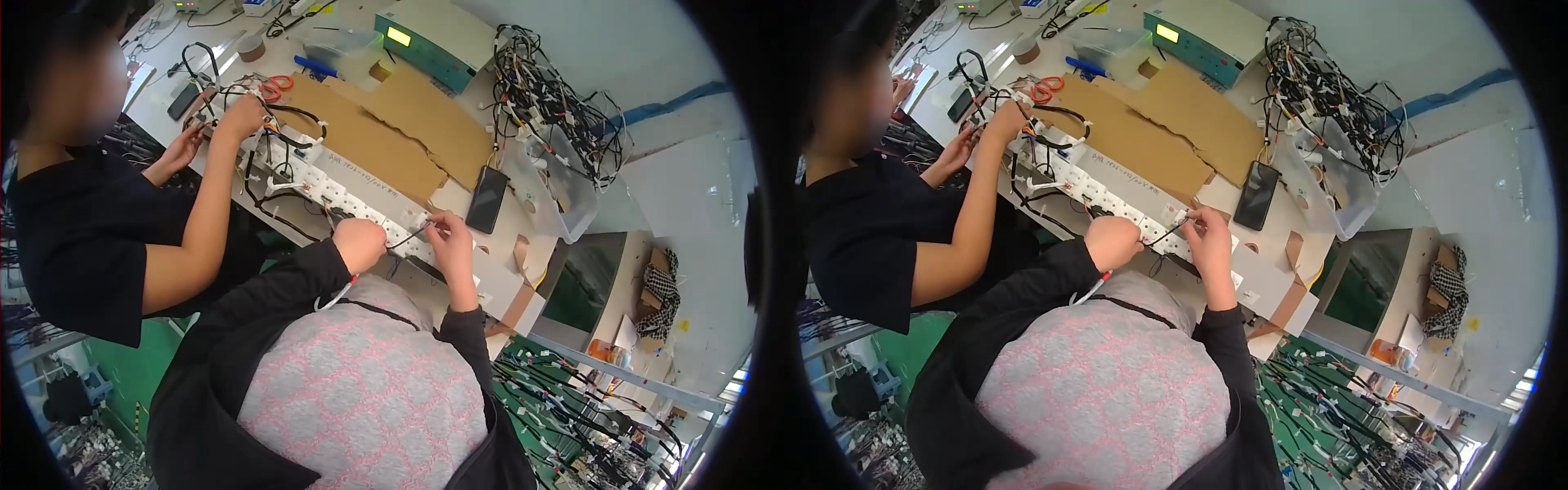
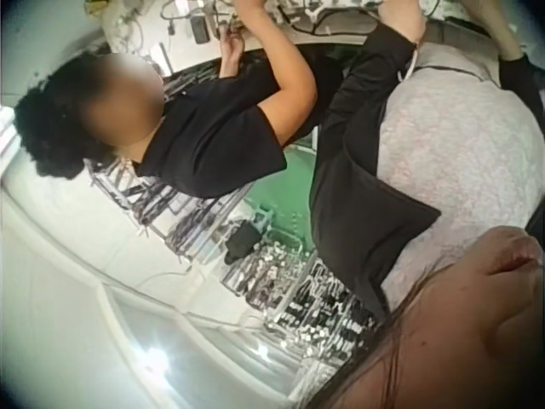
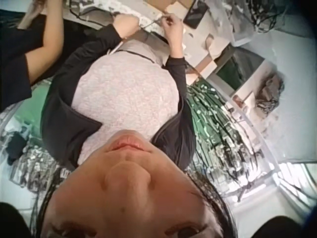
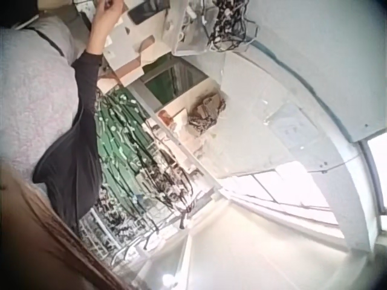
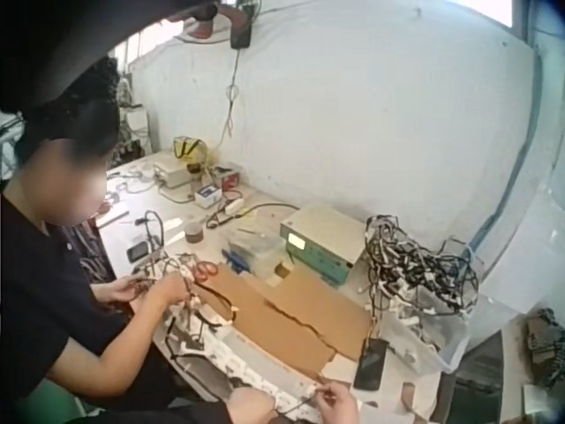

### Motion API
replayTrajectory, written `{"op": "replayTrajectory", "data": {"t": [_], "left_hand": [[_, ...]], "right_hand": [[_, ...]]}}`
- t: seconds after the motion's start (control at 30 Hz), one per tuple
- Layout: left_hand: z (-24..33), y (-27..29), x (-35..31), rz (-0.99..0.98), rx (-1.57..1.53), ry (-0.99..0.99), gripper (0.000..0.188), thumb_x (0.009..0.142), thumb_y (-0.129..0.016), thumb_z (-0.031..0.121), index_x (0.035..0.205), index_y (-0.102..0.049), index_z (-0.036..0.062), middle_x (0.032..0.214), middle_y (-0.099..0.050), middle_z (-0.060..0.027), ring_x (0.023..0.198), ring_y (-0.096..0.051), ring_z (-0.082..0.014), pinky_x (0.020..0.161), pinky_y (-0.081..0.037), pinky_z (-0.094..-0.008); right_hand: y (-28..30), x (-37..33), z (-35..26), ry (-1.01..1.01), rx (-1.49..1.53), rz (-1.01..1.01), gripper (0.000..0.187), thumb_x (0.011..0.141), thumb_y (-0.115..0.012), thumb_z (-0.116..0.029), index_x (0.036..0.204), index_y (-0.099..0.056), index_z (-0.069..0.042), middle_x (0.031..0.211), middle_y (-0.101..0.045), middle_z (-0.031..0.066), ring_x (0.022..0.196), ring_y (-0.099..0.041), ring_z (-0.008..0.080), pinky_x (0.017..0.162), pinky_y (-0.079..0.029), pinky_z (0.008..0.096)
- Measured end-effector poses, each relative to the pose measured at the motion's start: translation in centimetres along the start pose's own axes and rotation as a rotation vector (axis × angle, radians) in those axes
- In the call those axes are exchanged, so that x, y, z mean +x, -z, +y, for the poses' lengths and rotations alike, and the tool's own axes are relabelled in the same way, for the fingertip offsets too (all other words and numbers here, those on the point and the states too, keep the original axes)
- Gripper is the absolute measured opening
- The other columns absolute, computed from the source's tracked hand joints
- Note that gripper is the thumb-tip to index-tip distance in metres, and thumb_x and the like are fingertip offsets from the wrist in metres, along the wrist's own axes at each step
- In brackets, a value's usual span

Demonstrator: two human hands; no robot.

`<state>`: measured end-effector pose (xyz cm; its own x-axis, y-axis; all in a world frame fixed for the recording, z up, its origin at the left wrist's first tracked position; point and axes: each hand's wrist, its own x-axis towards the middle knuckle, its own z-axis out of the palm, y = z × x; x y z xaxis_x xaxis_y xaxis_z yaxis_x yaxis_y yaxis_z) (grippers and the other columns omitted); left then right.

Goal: Connecting and organizing wires and electrical connectors at an electronics assembly station.

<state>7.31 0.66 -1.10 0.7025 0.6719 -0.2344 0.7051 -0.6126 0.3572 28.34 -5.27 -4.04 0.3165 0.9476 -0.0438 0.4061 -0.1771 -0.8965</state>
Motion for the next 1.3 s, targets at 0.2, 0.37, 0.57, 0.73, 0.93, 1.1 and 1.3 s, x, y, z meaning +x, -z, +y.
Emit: {"op": "replayTrajectory", "data": {"t": [0.2, 0.37, 0.57, 0.73, 0.93, 1.1, 1.3], "left_hand": [[-0.3, -1.2, -0.3, 0.101, -0.107, -0.047, 0.023, 0.086, -0.064, 0.026, 0.079, -0.069, 0.0051, 0.075, -0.067, -0.0149, 0.075, -0.066, -0.035, 0.066, -0.052, -0.0459], [0.1, -1.2, -0.7, 0.149, -0.186, 0.025, 0.023, 0.088, -0.062, 0.026, 0.078, -0.068, 0.0056, 0.074, -0.066, -0.0146, 0.075, -0.066, -0.0348, 0.065, -0.051, -0.0459], [1.1, -1.7, -0.3, 0.302, -0.17, 0.08, 0.023, 0.088, -0.062, 0.025, 0.075, -0.067, 0.0065, 0.071, -0.065, -0.0136, 0.072, -0.066, -0.0329, 0.063, -0.051, -0.0449], [1.4, -1.9, 0.6, 0.281, -0.087, 0.033, 0.02, 0.086, -0.062, 0.021, 0.072, -0.063, 0.0057, 0.068, -0.064, -0.0129, 0.071, -0.066, -0.0326, 0.062, -0.052, -0.0456], [0.8, -2.0, 0.4, 0.118, -0.06, 0.035, 0.021, 0.085, -0.062, 0.024, 0.074, -0.066, 0.0065, 0.069, -0.064, -0.0148, 0.07, -0.065, -0.0355, 0.063, -0.052, -0.0464], [0.0, -1.7, -2.0, 0.182, -0.35, 0.112, 0.019, 0.088, -0.064, 0.026, 0.086, -0.073, 0.0097, 0.08, -0.068, -0.0112, 0.076, -0.065, -0.0348, 0.066, -0.051, -0.0453], [0.4, -3.1, -1.9, 0.303, -0.316, 0.082, 0.013, 0.088, -0.066, 0.023, 0.085, -0.07, 0.0105, 0.081, -0.065, -0.0079, 0.079, -0.064, -0.0299, 0.064, -0.051, -0.0418]], "right_hand": [[0.2, 0.5, -0.3, -0.018, -0.042, -0.013, 0.016, 0.086, -0.069, -0.004, 0.099, -0.063, 0.003, 0.096, -0.066, 0.0087, 0.09, -0.066, 0.0156, 0.08, -0.056, 0.0277], [0.1, 0.6, 0.3, -0.016, -0.05, -0.004, 0.015, 0.086, -0.069, -0.003, 0.098, -0.063, 0.003, 0.097, -0.065, 0.0084, 0.09, -0.064, 0.015, 0.079, -0.056, 0.0274], [0.1, 0.3, 0.0, -0.016, -0.059, 0.001, 0.015, 0.085, -0.069, -0.003, 0.098, -0.063, 0.003, 0.097, -0.065, 0.0079, 0.09, -0.063, 0.0146, 0.08, -0.055, 0.0268], [0.1, 0.1, 0.2, -0.007, -0.11, -0.016, 0.015, 0.085, -0.069, -0.003, 0.098, -0.063, 0.003, 0.097, -0.065, 0.0077, 0.091, -0.063, 0.0146, 0.08, -0.055, 0.0267], [-0.1, -0.3, 1.3, -0.012, -0.106, 0.027, 0.019, 0.084, -0.071, -0.005, 0.102, -0.065, 0.0, 0.099, -0.066, 0.0084, 0.092, -0.063, 0.015, 0.08, -0.055, 0.0285], [0.1, 0.4, -0.2, 0.035, -0.111, 0.027, 0.02, 0.085, -0.073, -0.01, 0.101, -0.065, 0.0, 0.095, -0.067, 0.0083, 0.087, -0.064, 0.0152, 0.08, -0.054, 0.0284], [0.2, 0.6, -0.2, -0.043, -0.112, 0.008, 0.018, 0.085, -0.073, -0.009, 0.099, -0.065, -0.001, 0.095, -0.066, 0.0065, 0.09, -0.064, 0.0147, 0.083, -0.053, 0.027]]}}
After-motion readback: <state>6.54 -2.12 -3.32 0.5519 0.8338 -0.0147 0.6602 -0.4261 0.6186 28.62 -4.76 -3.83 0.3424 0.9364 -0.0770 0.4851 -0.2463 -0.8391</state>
